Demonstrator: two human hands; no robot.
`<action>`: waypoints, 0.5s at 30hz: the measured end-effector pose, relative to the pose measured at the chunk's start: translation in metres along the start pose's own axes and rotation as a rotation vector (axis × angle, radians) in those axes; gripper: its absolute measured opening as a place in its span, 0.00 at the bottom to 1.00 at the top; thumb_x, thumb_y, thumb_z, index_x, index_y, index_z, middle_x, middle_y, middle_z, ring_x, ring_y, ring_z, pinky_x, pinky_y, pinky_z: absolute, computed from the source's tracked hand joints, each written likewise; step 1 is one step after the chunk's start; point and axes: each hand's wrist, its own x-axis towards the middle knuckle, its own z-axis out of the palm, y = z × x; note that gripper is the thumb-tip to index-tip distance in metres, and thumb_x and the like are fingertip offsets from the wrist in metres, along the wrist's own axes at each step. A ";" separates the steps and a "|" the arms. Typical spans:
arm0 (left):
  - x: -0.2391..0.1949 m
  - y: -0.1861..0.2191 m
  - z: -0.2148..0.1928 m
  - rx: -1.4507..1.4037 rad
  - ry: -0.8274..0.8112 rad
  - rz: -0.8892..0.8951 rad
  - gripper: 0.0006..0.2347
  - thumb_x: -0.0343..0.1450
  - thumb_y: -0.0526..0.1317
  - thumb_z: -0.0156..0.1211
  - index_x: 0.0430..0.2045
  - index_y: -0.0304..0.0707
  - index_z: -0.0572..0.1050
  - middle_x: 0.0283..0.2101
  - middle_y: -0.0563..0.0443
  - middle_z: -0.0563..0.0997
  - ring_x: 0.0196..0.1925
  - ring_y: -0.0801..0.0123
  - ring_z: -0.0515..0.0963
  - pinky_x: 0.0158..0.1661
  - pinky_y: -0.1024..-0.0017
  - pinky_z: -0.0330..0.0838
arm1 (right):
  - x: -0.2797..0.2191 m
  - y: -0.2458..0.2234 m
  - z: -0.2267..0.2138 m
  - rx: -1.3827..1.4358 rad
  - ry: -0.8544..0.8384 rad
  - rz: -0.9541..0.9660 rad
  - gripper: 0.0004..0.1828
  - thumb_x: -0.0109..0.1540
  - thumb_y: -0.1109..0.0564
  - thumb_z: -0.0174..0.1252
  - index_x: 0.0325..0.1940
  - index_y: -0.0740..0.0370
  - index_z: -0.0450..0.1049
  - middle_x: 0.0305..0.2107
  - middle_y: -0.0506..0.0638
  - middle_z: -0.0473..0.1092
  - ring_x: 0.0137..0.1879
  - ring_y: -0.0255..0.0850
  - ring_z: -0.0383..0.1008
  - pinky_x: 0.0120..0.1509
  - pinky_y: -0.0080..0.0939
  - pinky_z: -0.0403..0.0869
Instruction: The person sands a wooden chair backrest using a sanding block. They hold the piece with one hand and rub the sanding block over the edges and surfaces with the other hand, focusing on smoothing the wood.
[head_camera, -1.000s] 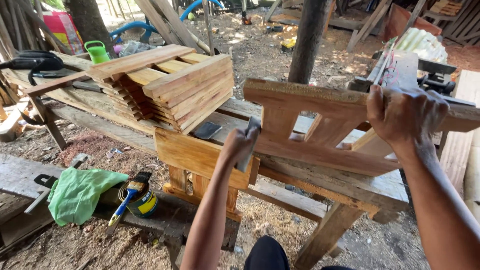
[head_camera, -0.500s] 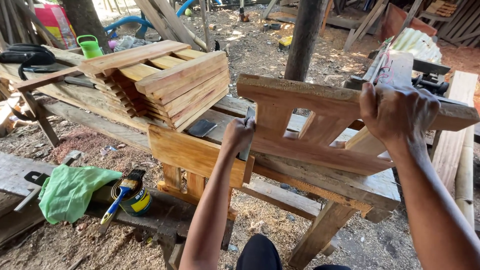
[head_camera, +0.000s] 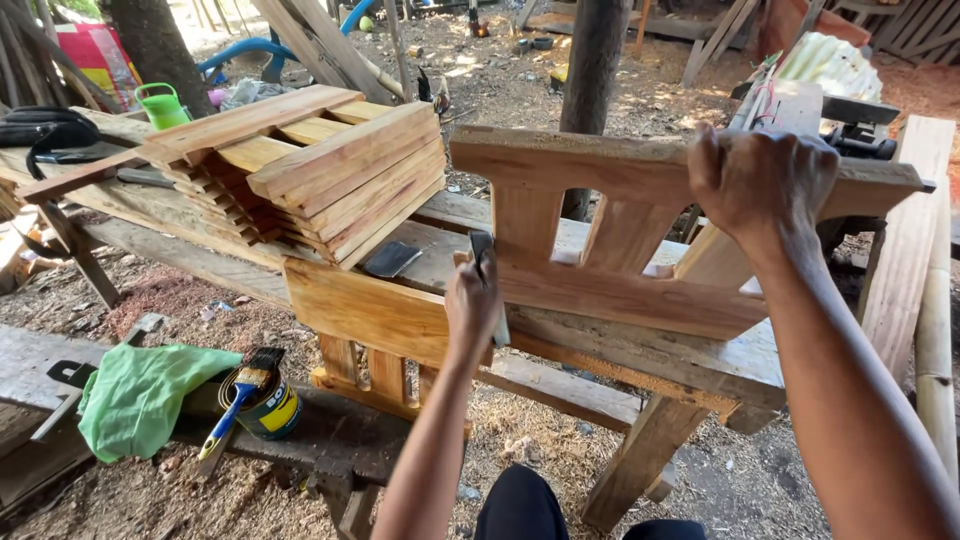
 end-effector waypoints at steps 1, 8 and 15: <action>-0.002 -0.002 0.007 0.001 0.000 0.002 0.22 0.80 0.52 0.37 0.27 0.32 0.72 0.26 0.39 0.76 0.25 0.57 0.78 0.29 0.54 0.78 | 0.003 0.001 0.001 0.000 0.001 0.002 0.43 0.79 0.36 0.40 0.10 0.53 0.63 0.05 0.43 0.52 0.16 0.40 0.46 0.29 0.50 0.52; 0.032 -0.029 0.058 0.047 0.417 0.242 0.21 0.82 0.47 0.37 0.29 0.34 0.77 0.33 0.37 0.78 0.36 0.52 0.77 0.38 0.51 0.76 | 0.009 -0.006 -0.006 0.014 0.005 -0.056 0.41 0.78 0.36 0.39 0.11 0.51 0.61 0.08 0.42 0.48 0.15 0.37 0.42 0.27 0.49 0.49; 0.010 0.018 0.016 -0.054 0.153 -0.127 0.20 0.81 0.48 0.40 0.23 0.35 0.71 0.27 0.38 0.78 0.25 0.59 0.77 0.31 0.57 0.77 | 0.013 -0.021 -0.023 0.065 0.021 -0.080 0.37 0.76 0.37 0.41 0.14 0.51 0.66 0.05 0.44 0.51 0.12 0.38 0.48 0.24 0.48 0.53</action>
